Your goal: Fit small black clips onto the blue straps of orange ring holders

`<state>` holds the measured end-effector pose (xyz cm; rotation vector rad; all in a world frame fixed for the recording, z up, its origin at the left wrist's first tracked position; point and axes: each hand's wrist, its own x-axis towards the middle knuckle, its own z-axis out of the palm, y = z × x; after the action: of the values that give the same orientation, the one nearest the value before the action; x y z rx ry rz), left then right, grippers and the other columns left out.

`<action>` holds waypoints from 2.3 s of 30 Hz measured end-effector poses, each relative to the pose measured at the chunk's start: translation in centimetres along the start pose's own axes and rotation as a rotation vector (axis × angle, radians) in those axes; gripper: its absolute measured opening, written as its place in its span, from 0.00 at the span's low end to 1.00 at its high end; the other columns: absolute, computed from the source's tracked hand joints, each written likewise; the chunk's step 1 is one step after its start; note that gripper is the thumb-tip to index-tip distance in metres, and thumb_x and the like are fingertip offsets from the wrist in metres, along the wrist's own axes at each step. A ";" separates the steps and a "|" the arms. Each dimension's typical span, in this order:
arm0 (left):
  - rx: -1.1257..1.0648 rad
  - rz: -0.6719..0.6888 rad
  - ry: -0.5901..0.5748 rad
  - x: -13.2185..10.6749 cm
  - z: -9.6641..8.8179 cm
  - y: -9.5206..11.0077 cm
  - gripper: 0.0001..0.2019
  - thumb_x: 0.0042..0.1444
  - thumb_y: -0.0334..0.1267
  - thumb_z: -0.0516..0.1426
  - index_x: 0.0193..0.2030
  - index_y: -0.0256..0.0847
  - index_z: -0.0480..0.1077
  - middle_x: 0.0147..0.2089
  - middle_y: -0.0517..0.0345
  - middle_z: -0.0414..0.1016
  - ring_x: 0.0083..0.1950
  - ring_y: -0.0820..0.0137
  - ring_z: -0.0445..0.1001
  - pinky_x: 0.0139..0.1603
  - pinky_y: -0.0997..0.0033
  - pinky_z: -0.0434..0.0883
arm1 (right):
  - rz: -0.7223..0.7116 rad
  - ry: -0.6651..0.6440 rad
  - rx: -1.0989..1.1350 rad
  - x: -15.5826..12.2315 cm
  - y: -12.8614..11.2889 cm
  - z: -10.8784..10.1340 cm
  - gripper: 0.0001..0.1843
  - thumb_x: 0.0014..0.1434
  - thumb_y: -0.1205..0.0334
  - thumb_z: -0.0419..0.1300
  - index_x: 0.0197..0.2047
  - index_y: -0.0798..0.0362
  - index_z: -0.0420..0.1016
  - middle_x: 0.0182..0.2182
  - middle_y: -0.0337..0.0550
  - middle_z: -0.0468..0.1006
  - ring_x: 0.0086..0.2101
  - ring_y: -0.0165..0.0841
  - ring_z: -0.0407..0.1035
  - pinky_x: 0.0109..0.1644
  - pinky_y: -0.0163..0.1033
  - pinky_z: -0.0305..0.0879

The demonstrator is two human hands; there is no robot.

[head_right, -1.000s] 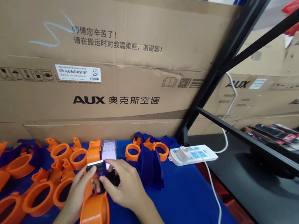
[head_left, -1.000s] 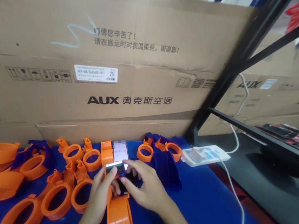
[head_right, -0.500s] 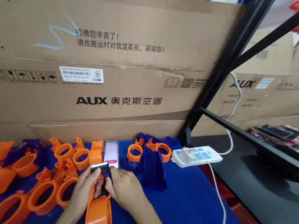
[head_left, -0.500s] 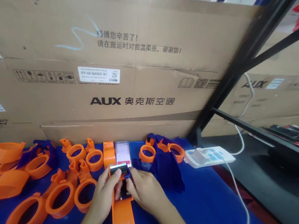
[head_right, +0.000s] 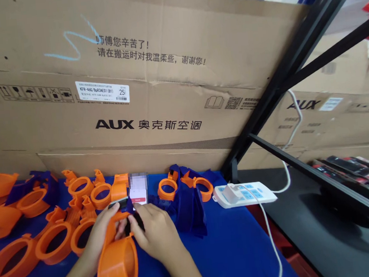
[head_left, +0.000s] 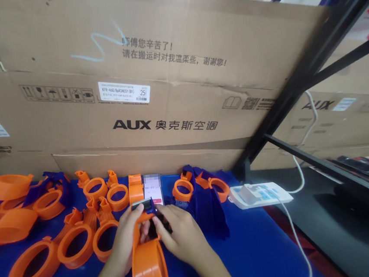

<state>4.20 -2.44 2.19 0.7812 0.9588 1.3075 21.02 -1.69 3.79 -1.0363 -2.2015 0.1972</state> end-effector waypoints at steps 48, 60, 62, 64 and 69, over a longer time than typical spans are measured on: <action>0.050 -0.058 -0.192 -1.4 0.0 0.4 0.14 0.61 0.52 0.62 0.39 0.43 0.70 0.15 0.71 0.61 0.14 0.78 0.52 0.17 0.77 0.54 | -0.046 0.252 0.118 -0.2 0.7 -1.3 0.14 0.69 0.66 0.51 0.47 0.53 0.79 0.33 0.47 0.83 0.33 0.37 0.78 0.38 0.41 0.76; -0.023 -0.021 -0.011 -0.9 0.2 0.4 0.19 0.60 0.51 0.63 0.26 0.42 0.64 0.15 0.68 0.61 0.17 0.78 0.57 0.21 0.77 0.59 | 0.344 0.271 -0.297 0.0 5.3 -3.3 0.06 0.59 0.68 0.62 0.38 0.50 0.80 0.37 0.47 0.77 0.40 0.43 0.67 0.42 0.45 0.62; -0.026 -0.034 -0.005 -0.9 0.2 0.3 0.18 0.59 0.51 0.64 0.28 0.43 0.65 0.15 0.69 0.61 0.16 0.78 0.56 0.20 0.77 0.58 | 0.354 0.218 -0.384 -0.3 5.4 -2.2 0.07 0.58 0.68 0.65 0.39 0.48 0.82 0.39 0.48 0.74 0.40 0.44 0.65 0.40 0.44 0.57; -0.016 -0.047 -0.009 -0.9 0.2 0.3 0.18 0.59 0.51 0.64 0.29 0.43 0.65 0.15 0.69 0.61 0.16 0.77 0.57 0.20 0.77 0.57 | 0.356 0.192 -0.434 -0.6 5.5 -1.3 0.09 0.58 0.67 0.67 0.42 0.47 0.82 0.40 0.49 0.71 0.39 0.43 0.63 0.38 0.42 0.54; 0.065 -0.064 -0.036 -0.9 0.1 -0.2 0.19 0.59 0.54 0.64 0.30 0.43 0.64 0.18 0.68 0.64 0.17 0.77 0.59 0.20 0.76 0.59 | 0.364 0.202 -0.437 -0.7 5.7 -1.0 0.13 0.60 0.69 0.66 0.47 0.47 0.82 0.41 0.49 0.69 0.40 0.43 0.62 0.39 0.42 0.56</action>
<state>4.37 -3.40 2.16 0.8153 0.9939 1.2081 25.52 1.49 1.95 -1.6190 -1.8980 -0.2322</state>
